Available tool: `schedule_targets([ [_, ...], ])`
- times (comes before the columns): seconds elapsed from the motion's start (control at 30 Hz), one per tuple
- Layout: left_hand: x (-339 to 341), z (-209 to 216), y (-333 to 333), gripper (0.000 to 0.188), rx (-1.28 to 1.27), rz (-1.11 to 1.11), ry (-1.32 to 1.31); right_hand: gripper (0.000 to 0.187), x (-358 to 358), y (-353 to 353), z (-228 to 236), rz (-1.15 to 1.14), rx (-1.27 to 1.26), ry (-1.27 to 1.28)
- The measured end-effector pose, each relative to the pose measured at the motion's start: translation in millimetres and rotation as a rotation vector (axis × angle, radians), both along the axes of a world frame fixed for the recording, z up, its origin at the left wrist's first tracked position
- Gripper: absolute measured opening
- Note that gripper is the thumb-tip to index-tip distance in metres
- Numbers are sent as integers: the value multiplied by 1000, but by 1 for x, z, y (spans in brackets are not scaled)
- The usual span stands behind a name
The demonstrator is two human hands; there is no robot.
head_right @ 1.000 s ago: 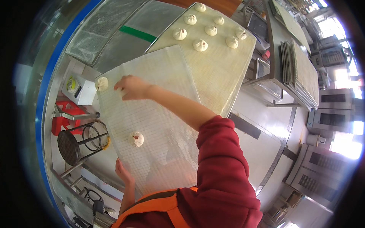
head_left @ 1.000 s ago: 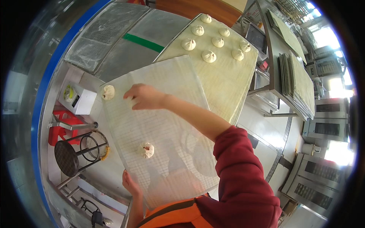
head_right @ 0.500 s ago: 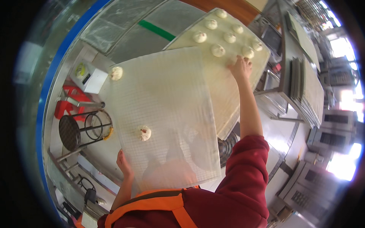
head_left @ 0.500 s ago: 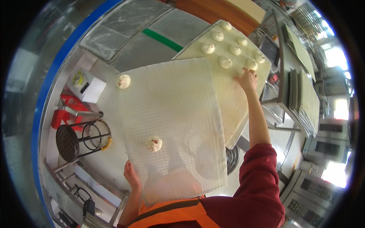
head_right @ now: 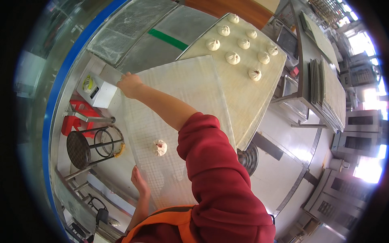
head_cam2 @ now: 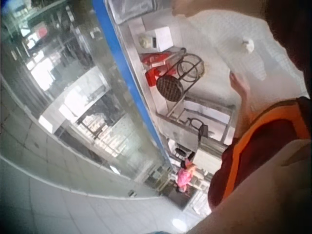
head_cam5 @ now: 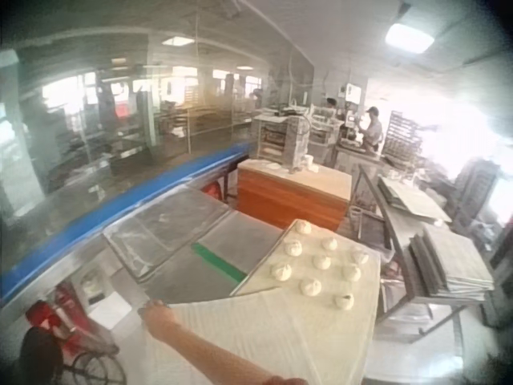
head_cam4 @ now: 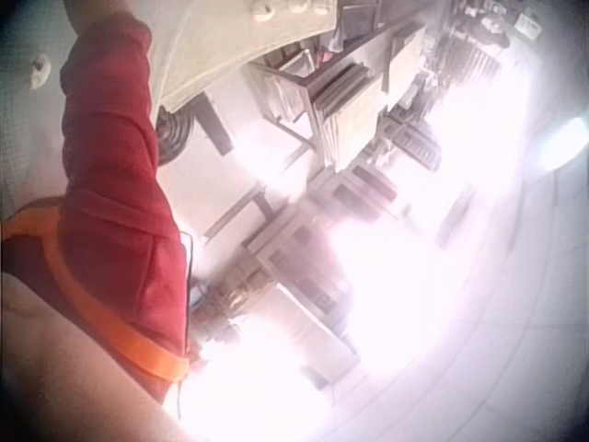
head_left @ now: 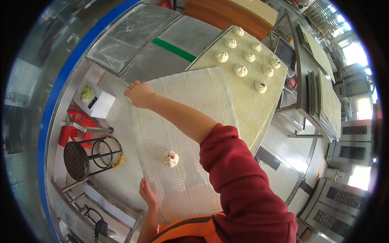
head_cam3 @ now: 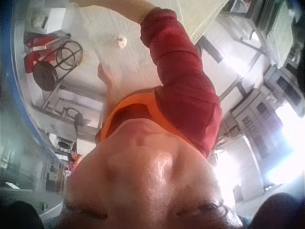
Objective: The person fills round dough pieces with a reddish filling, pleats them closed, and places the finished buns on a tray. They then wipe the work surface with a cloth and move trays around the kitchen.
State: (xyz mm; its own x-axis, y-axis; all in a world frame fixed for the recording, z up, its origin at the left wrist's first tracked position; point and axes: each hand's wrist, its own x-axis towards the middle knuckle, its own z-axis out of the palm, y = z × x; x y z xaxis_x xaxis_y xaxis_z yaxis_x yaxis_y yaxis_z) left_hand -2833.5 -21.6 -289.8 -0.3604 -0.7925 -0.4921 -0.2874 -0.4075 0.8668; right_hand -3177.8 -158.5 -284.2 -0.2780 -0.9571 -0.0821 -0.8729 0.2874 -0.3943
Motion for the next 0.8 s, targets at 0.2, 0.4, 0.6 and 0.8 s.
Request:
schedule_targets([
  [0.2, 3, -5, -3, 34, 84, 52, 37, 36, -49, 59, 34, -335, -459, -553],
  [0.4, 10, -3, -11, 36, 80, 36, 39, 44, -105, 237, 66, -785, -373, -280],
  [0.6, 10, -10, -15, 38, 79, 155, -10, 45, -117, 296, 36, -1014, -203, 22],
  [0.8, 15, -9, -24, 34, 7, 61, -37, 46, -96, 260, 35, -809, -332, 238],
])
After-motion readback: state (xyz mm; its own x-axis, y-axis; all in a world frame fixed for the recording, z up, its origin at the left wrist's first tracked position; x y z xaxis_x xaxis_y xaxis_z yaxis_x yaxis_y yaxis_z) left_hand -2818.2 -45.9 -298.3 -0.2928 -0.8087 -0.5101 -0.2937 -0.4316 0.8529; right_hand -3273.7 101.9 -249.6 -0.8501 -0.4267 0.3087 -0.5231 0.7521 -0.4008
